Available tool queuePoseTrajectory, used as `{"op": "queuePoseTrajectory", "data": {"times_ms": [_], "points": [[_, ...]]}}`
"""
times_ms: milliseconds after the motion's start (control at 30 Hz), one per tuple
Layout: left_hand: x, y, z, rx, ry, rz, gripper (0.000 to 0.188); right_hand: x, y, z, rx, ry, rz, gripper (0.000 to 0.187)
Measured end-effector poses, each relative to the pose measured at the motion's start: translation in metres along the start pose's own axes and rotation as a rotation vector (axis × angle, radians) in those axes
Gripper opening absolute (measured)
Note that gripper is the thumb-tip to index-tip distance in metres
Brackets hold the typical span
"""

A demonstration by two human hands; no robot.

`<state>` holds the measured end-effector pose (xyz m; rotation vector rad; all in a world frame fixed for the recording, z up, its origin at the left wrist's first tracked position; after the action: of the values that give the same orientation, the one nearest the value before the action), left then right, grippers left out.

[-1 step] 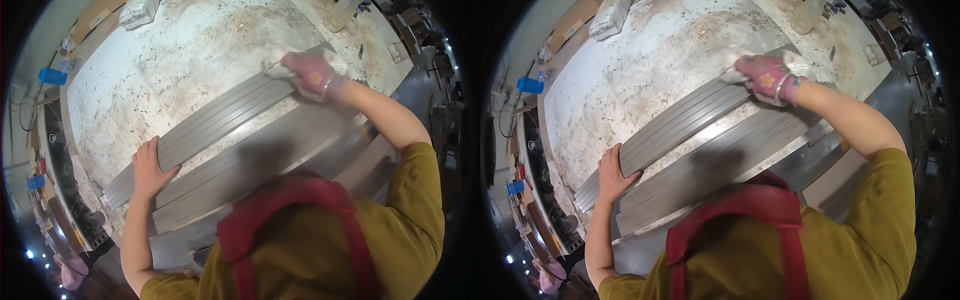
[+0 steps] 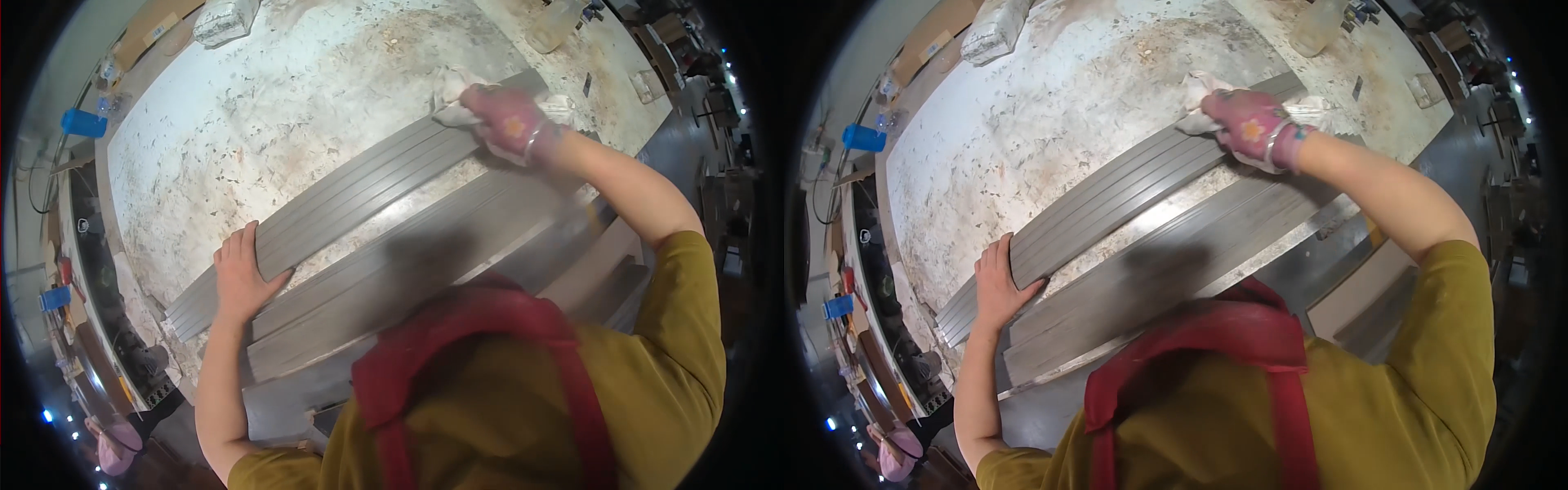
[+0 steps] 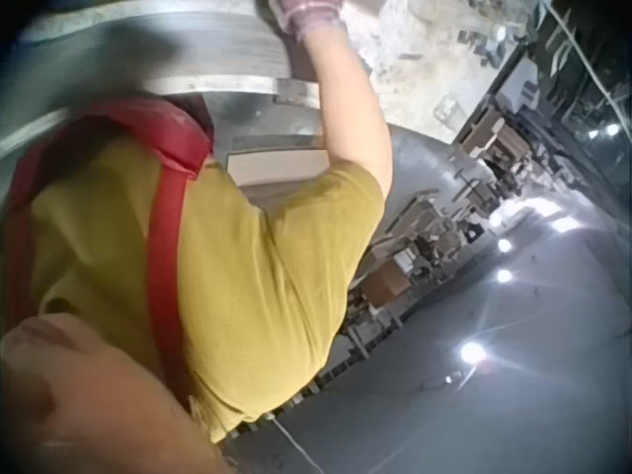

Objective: The person cleans long wooden furniture slats by sanding the edges with a block and then wiping the surfaces with a cloth dampened from a bottle.

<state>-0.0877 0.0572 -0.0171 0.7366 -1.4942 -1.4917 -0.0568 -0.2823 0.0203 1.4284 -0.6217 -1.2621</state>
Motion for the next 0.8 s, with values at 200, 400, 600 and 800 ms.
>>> {"op": "queuePoseTrajectory", "data": {"times_ms": [200, 400, 600, 800], "points": [[0.006, 0.000, -0.009, 0.034, -0.059, 0.036, 0.094, -0.085, -0.045, -0.022, -0.113, 0.236, 0.057, 0.016], [0.004, 0.002, 0.000, 0.037, -0.042, 0.028, 0.093, 0.121, 0.018, 0.034, 0.333, 0.038, 0.165, 0.035], [0.009, 0.003, -0.006, 0.026, -0.050, 0.007, 0.092, 0.304, 0.093, 0.081, 0.145, -0.652, 0.374, 0.028], [0.005, 0.002, 0.001, 0.047, -0.062, -0.030, 0.091, 0.212, 0.105, 0.061, 0.271, -0.342, 0.594, 0.068]]}}
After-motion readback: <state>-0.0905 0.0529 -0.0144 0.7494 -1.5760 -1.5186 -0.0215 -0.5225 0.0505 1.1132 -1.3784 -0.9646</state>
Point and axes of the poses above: each hand's wrist, its own z-axis away from the middle knuckle, its own y-axis out of the back of the hand, x = y × z, the point moved 7 cm from there along -z, towards the middle knuckle, and after that the axes turned 1 degree about x, right-handed, at the moved point
